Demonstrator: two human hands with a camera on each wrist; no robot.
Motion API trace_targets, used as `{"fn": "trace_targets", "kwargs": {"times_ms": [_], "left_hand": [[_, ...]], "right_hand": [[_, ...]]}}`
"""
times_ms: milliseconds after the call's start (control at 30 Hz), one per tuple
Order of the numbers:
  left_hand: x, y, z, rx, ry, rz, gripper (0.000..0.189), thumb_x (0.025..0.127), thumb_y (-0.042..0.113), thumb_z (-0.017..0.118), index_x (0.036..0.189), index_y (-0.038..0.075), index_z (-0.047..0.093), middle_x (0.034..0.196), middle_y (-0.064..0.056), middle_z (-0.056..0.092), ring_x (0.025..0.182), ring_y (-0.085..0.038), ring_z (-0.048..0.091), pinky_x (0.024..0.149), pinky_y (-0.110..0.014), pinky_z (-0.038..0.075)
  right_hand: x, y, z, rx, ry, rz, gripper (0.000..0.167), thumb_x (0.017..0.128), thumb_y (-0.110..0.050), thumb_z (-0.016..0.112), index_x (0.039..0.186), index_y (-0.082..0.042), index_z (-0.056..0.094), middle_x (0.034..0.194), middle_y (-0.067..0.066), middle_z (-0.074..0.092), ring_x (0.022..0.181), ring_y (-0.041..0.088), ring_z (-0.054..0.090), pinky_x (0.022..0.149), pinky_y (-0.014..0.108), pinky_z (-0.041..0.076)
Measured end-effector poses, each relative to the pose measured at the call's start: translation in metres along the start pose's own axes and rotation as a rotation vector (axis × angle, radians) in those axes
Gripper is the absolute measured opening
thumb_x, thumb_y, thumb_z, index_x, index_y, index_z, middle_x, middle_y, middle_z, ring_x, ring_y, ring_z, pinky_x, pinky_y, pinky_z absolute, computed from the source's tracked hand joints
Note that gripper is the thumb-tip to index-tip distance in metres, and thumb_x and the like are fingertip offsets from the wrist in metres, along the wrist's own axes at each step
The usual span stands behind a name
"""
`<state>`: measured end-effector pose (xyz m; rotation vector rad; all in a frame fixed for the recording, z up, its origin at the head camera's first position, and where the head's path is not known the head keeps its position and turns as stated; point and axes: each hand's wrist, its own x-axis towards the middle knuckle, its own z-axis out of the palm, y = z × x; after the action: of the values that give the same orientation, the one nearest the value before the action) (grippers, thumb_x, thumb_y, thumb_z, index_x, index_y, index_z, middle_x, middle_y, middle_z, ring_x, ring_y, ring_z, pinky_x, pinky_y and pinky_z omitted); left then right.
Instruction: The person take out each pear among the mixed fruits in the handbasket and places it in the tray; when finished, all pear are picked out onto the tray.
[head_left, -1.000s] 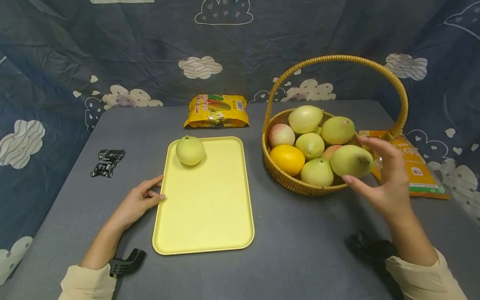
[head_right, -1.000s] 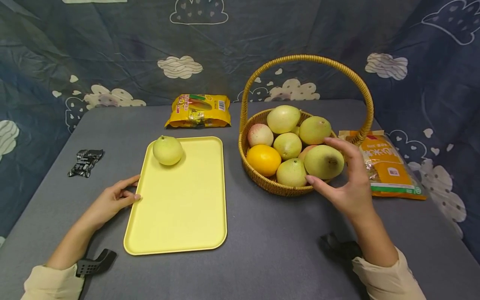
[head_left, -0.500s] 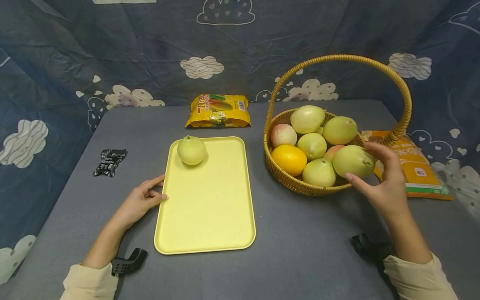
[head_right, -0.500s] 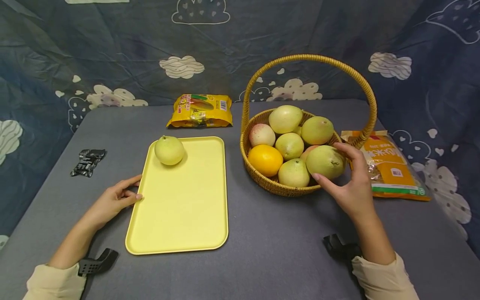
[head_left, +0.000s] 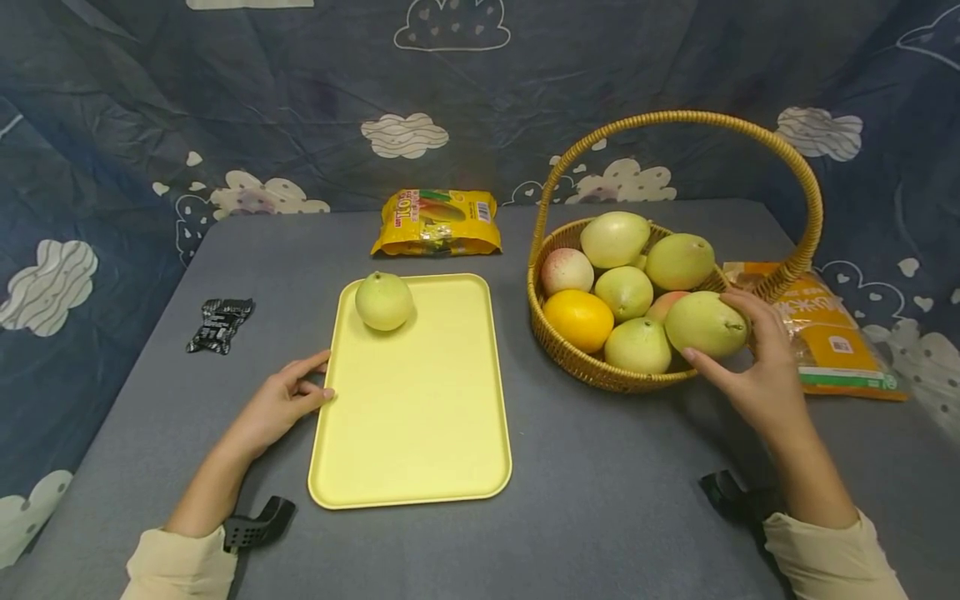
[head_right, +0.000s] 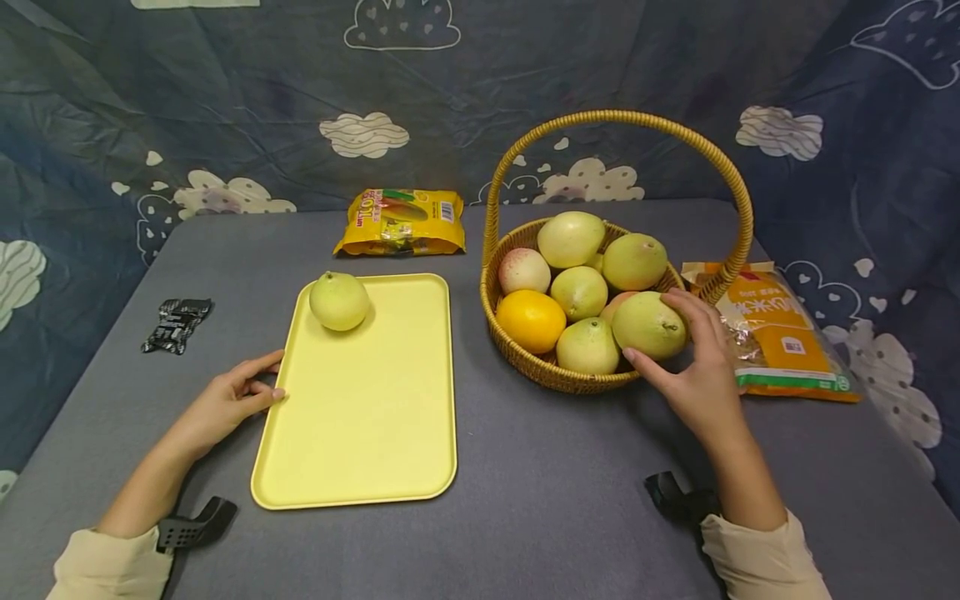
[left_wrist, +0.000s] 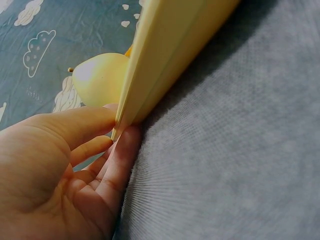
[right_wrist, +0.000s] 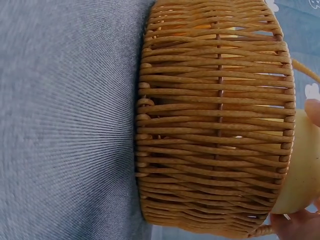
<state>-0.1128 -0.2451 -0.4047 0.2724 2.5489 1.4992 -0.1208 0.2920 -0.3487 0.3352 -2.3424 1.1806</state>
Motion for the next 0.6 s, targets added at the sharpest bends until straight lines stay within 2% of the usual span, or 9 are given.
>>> {"fn": "trace_targets", "kwargs": {"times_ms": [133, 267, 400, 500, 600], "left_hand": [[0.000, 0.000, 0.000, 0.012, 0.003, 0.005, 0.061, 0.088, 0.015, 0.060, 0.139, 0.001, 0.031, 0.119, -0.019, 0.043, 0.079, -0.009, 0.056, 0.069, -0.020, 0.042], [0.000, 0.000, 0.000, 0.015, 0.008, 0.010, 0.060, 0.087, 0.015, 0.060, 0.138, 0.000, 0.032, 0.118, -0.019, 0.043, 0.078, -0.008, 0.056, 0.068, -0.020, 0.042], [0.001, 0.000, 0.000, 0.007, 0.013, 0.014, 0.059, 0.087, 0.013, 0.061, 0.138, 0.000, 0.033, 0.117, -0.018, 0.044, 0.077, -0.008, 0.056, 0.068, -0.020, 0.042], [0.001, 0.000, 0.000, 0.003, 0.013, 0.015, 0.059, 0.087, 0.013, 0.061, 0.138, 0.000, 0.033, 0.117, -0.018, 0.044, 0.077, -0.008, 0.056, 0.067, -0.020, 0.042], [0.001, 0.000, 0.000, -0.002, 0.009, 0.014, 0.060, 0.087, 0.013, 0.061, 0.138, 0.000, 0.033, 0.117, -0.019, 0.044, 0.077, -0.008, 0.056, 0.067, -0.020, 0.042]], "right_hand": [[-0.001, 0.001, 0.001, 0.020, -0.018, 0.033, 0.081, 0.060, 0.018, 0.073, 0.131, -0.001, 0.041, 0.133, 0.011, 0.035, 0.123, 0.013, 0.031, 0.097, 0.022, 0.028], [-0.002, 0.005, 0.001, 0.041, 0.013, 0.022, 0.080, 0.060, 0.017, 0.074, 0.131, -0.001, 0.042, 0.132, 0.014, 0.038, 0.121, 0.017, 0.034, 0.095, 0.023, 0.031], [-0.006, 0.046, 0.002, 0.037, 0.070, -0.034, 0.081, 0.058, 0.012, 0.078, 0.130, -0.007, 0.046, 0.131, 0.011, 0.041, 0.120, 0.022, 0.039, 0.091, 0.022, 0.036], [-0.008, 0.042, 0.002, 0.048, 0.100, -0.045, 0.080, 0.058, 0.011, 0.078, 0.130, -0.007, 0.047, 0.129, 0.010, 0.042, 0.118, 0.022, 0.040, 0.090, 0.022, 0.037], [-0.007, 0.002, 0.004, 0.097, 0.121, -0.048, 0.077, 0.058, 0.013, 0.077, 0.128, -0.001, 0.047, 0.127, 0.012, 0.043, 0.116, 0.022, 0.042, 0.091, 0.022, 0.036]]}}
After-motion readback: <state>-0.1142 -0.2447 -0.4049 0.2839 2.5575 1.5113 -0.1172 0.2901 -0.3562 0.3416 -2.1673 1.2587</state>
